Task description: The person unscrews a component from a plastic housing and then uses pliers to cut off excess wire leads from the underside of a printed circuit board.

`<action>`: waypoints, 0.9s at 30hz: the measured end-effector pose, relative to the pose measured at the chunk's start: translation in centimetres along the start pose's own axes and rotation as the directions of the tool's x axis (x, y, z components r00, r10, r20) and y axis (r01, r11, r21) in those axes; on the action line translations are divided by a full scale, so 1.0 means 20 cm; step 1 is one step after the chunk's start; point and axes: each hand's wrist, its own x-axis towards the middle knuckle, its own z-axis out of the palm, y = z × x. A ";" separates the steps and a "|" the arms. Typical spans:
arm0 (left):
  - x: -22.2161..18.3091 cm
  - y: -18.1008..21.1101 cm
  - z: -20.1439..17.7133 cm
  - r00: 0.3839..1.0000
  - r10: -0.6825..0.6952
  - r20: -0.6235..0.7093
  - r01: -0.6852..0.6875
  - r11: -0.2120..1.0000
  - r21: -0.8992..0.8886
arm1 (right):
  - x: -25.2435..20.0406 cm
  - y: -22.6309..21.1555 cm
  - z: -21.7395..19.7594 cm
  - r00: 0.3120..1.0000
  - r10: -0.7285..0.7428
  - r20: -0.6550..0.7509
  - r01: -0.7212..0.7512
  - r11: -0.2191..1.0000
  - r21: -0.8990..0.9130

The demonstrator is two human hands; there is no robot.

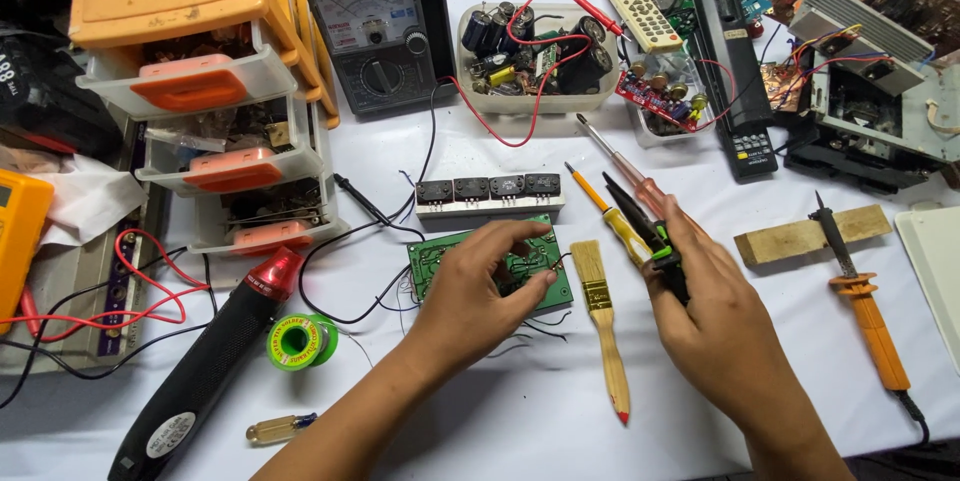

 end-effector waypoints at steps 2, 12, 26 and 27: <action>-0.01 0.01 -0.03 1.000 -0.015 0.017 0.015 1.000 0.002 | 0.01 -0.05 -0.03 0.999 -0.045 0.004 0.044 0.999 0.025; -0.03 0.01 -0.04 0.988 0.156 0.012 -0.156 0.986 0.056 | 0.00 -0.07 -0.04 0.973 0.229 0.023 -0.227 0.933 0.280; -0.05 -0.06 0.06 0.998 0.057 0.013 -0.058 0.987 0.148 | 0.00 -0.08 0.01 0.962 0.069 0.264 -0.225 0.749 0.624; -0.04 -0.05 0.06 1.000 0.001 0.026 -0.004 0.994 0.111 | 0.01 -0.10 0.01 0.965 0.103 0.242 -0.230 0.777 0.587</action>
